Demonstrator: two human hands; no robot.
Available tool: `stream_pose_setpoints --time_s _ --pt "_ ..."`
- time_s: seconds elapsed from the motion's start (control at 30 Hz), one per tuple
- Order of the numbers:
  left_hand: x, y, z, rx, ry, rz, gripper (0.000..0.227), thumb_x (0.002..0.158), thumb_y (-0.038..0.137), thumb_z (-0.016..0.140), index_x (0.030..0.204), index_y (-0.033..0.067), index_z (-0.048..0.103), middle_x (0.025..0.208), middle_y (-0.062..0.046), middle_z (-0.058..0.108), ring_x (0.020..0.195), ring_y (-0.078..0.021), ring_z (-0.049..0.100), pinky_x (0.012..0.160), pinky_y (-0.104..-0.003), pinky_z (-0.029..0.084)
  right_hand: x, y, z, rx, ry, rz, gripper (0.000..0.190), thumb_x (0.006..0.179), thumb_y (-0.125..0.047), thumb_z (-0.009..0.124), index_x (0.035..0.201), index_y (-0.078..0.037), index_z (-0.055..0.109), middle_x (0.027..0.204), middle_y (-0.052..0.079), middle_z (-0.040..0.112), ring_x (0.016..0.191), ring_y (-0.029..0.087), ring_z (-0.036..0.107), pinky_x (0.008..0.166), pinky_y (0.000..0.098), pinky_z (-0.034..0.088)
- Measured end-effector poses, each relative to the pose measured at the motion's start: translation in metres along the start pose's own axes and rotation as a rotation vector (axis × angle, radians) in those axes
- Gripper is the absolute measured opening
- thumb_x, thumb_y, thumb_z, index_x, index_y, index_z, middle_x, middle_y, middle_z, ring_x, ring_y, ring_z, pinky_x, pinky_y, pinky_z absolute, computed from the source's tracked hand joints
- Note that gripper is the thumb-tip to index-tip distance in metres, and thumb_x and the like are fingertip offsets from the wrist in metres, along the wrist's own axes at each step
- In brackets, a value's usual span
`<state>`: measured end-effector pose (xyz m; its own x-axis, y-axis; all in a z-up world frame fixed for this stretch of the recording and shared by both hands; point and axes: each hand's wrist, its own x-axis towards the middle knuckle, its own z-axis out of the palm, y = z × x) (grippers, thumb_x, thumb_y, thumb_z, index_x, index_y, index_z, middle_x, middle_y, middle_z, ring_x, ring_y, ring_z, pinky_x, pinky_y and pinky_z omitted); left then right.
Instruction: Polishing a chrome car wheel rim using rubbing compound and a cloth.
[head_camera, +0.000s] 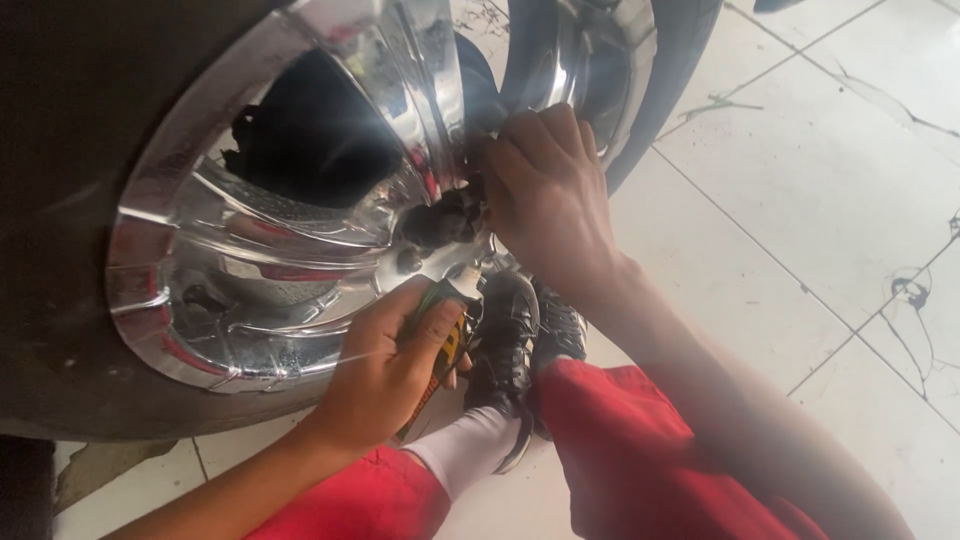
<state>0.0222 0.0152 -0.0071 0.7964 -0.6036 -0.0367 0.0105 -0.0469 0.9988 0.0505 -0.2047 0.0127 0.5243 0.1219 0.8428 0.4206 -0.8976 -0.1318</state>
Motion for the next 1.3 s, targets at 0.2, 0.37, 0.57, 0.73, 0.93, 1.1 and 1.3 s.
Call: stream_pose_setpoints --time_s 0.2,0.37,0.57,0.73,0.93,1.1,1.3 --pt "-0.005 0.015 0.008 0.010 0.002 -0.005 0.029 0.102 0.028 0.058 0.106 -0.0008 0.064 0.083 -0.006 0.068 0.068 -0.0097 0.068 0.053 -0.025 0.056 -0.014 -0.008 -0.006 -0.048 -0.053 0.017 0.030 0.089 -0.006 0.073 0.117 0.003 0.069 0.106 0.012 0.060 0.100 0.032 0.055 0.092 0.0442 0.050" --pt "-0.005 0.029 0.009 0.016 0.029 0.028 0.030 0.101 0.028 0.058 0.110 0.0001 0.064 0.084 -0.006 0.069 0.067 -0.0089 0.067 0.054 -0.025 0.056 0.000 0.001 -0.003 0.107 -0.048 0.138 0.014 0.093 -0.003 0.071 0.107 -0.004 0.069 0.106 0.010 0.063 0.103 0.031 0.058 0.093 0.0436 0.052" --pt "-0.002 0.022 0.007 0.035 0.013 0.018 0.030 0.103 0.028 0.057 0.110 -0.0014 0.063 0.082 -0.006 0.069 0.068 -0.0095 0.068 0.055 -0.025 0.056 -0.006 0.000 0.000 0.068 -0.070 0.092 0.024 0.085 -0.001 0.068 0.109 -0.002 0.069 0.108 0.013 0.063 0.105 0.034 0.057 0.090 0.0448 0.053" --pt "-0.006 0.033 0.012 0.054 0.008 0.053 0.031 0.103 0.028 0.055 0.115 0.0011 0.063 0.080 -0.005 0.068 0.067 -0.0093 0.068 0.054 -0.025 0.056 -0.017 -0.011 -0.012 -0.007 -0.117 0.120 0.034 0.084 -0.006 0.072 0.117 0.005 0.069 0.104 0.015 0.064 0.100 0.034 0.058 0.078 0.0442 0.052" --pt "-0.004 0.037 0.012 0.003 0.019 0.024 0.031 0.102 0.029 0.054 0.119 0.0042 0.063 0.085 -0.005 0.069 0.069 -0.0085 0.067 0.054 -0.025 0.056 -0.003 -0.013 -0.005 0.310 0.067 0.212 0.022 0.097 0.000 0.070 0.119 -0.002 0.071 0.106 0.010 0.068 0.101 0.027 0.063 0.089 0.0416 0.055" --pt "0.001 0.032 0.017 -0.002 0.025 0.012 0.027 0.102 0.025 0.055 0.117 0.0035 0.062 0.086 -0.004 0.066 0.070 -0.0093 0.068 0.053 -0.026 0.057 -0.014 -0.011 -0.006 -0.030 -0.072 0.069 0.032 0.083 -0.002 0.071 0.114 0.003 0.069 0.102 0.015 0.064 0.098 0.035 0.058 0.082 0.0432 0.052" --pt "-0.008 0.043 0.019 0.067 0.035 0.053 0.027 0.103 0.027 0.054 0.113 0.0038 0.062 0.082 -0.004 0.067 0.067 -0.0095 0.068 0.054 -0.026 0.057 -0.013 -0.013 -0.011 0.125 -0.008 0.189 0.021 0.087 -0.001 0.067 0.108 0.000 0.070 0.094 0.012 0.062 0.095 0.033 0.058 0.083 0.0443 0.052"
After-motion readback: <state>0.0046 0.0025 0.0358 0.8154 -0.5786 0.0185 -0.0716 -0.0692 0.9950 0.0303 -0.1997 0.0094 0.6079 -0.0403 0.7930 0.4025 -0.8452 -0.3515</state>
